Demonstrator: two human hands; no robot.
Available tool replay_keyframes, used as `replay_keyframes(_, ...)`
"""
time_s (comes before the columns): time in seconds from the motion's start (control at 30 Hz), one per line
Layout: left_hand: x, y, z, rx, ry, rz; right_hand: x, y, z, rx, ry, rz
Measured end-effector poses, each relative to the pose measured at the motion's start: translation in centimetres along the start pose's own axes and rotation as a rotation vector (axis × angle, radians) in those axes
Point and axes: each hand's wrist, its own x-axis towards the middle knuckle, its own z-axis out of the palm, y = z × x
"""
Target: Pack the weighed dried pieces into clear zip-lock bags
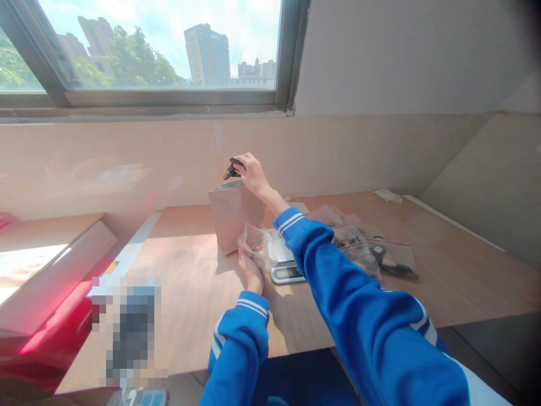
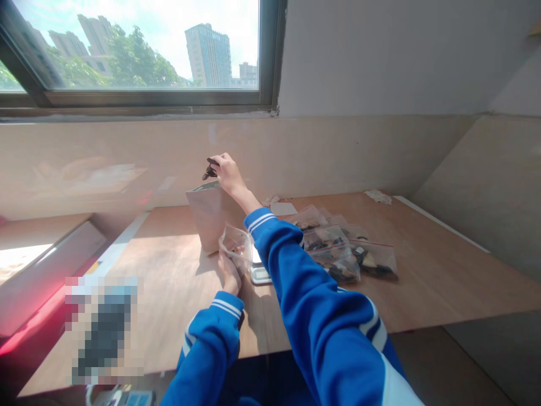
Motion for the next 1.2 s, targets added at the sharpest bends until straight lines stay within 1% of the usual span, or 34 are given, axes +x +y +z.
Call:
replay_keyframes(0.13, 0.3, -0.4, 0.0, -0.013, 0.014, 0.018, -1.2, 0.8, 0.6, 0.024, -0.14, -0.011)
replay_keyframes(0.23, 0.4, -0.5, 0.0, -0.036, 0.017, 0.022, -1.9, 1.0, 0.8, 0.066, -0.19, -0.018)
replay_keyframes(0.33, 0.3, -0.3, 0.1, -0.051, 0.01, 0.009, -2.0, 1.1, 0.2, 0.13, -0.28, -0.068)
replay_keyframes(0.4, 0.2, -0.1, 0.2, -0.06, 0.004, -0.01, -1.9, 1.1, -0.5, 0.17, -0.385, -0.089)
replay_keyframes(0.47, 0.1, 0.1, 0.4, -0.074, 0.001, -0.032, -1.9, 1.0, -1.3, 0.174, -0.488, -0.077)
replay_keyframes(0.53, 0.0, 0.2, 0.5, -0.092, 0.001, -0.052, -1.9, 0.5, -1.9, 0.126, -0.576, -0.063)
replay_keyframes(0.63, 0.0, 0.3, 0.6, -0.12, 0.0, -0.074, -2.1, -0.8, -2.6, -0.059, -0.685, -0.033)
replay_keyframes(0.73, 0.0, 0.3, 0.6, -0.148, -0.013, -0.073, -2.2, -2.6, -2.8, -0.266, -0.785, 0.073)
replay_keyframes(0.8, 0.0, 0.4, 0.6, -0.161, -0.029, -0.064, -2.2, -3.7, -2.9, -0.344, -0.839, 0.152)
replay_keyframes(0.9, -0.1, 0.5, 0.6, -0.17, -0.044, -0.049, -2.2, -4.7, -2.9, -0.371, -0.888, 0.213)
replay_keyframes(1.07, -0.3, 0.6, 0.6, -0.174, -0.054, -0.033, -2.7, -5.8, -3.2, -0.387, -0.918, 0.226)
replay_keyframes(1.13, -0.3, 0.6, 0.6, -0.179, -0.052, -0.031, -3.0, -6.1, -3.4, -0.407, -0.899, 0.215)
replay_keyframes(1.2, -0.3, 0.6, 0.7, -0.185, -0.043, -0.029, -3.2, -6.2, -3.4, -0.411, -0.851, 0.193)
